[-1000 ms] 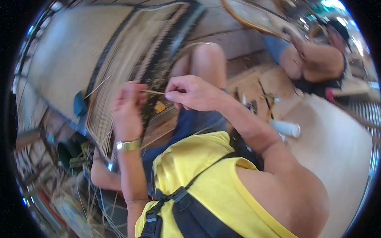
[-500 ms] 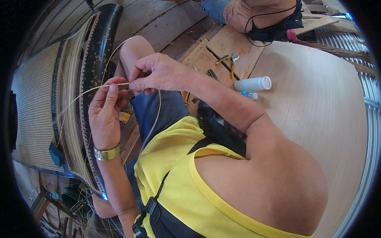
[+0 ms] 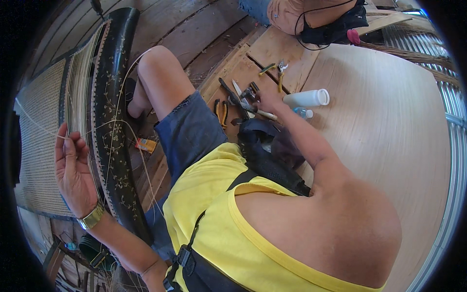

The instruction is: Repairing or assembling a rattan furniture piece by weaving and securing fibers.

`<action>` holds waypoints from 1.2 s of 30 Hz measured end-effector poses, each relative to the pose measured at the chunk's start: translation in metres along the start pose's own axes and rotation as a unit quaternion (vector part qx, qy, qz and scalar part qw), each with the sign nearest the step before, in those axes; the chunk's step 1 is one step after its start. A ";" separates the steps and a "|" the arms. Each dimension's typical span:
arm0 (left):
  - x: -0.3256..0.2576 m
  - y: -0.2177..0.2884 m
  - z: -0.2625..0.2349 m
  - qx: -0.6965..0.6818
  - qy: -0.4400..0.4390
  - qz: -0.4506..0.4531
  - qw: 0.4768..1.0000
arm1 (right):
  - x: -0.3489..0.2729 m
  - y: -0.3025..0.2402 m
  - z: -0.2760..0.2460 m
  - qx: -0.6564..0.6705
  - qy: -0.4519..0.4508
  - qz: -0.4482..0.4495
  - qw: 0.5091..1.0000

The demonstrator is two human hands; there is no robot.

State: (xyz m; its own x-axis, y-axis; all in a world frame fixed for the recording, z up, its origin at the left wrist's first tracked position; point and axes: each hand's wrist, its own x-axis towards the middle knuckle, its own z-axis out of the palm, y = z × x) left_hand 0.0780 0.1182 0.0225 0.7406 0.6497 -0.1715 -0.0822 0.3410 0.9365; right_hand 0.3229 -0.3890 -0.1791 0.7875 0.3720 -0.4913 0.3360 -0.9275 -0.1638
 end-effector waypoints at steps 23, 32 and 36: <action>-0.055 -0.064 0.032 0.162 -0.101 -0.091 0.977 | -0.071 -0.270 -0.131 0.556 -0.142 -0.129 0.809; -0.072 -0.072 0.034 0.299 -0.067 0.029 0.951 | -0.066 -0.340 -0.082 0.548 -0.282 -0.253 0.746; -0.073 -0.073 0.034 0.353 -0.074 0.038 0.932 | -0.055 -0.327 -0.087 0.446 -0.256 -0.214 0.830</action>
State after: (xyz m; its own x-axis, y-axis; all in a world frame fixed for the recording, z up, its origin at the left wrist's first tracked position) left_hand 0.0522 0.0225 -0.0232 0.8385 0.5354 -0.1008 0.2825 -0.2691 0.9208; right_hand 0.2144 -0.1027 -0.0241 0.2952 0.8226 -0.4860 -0.1680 -0.4560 -0.8740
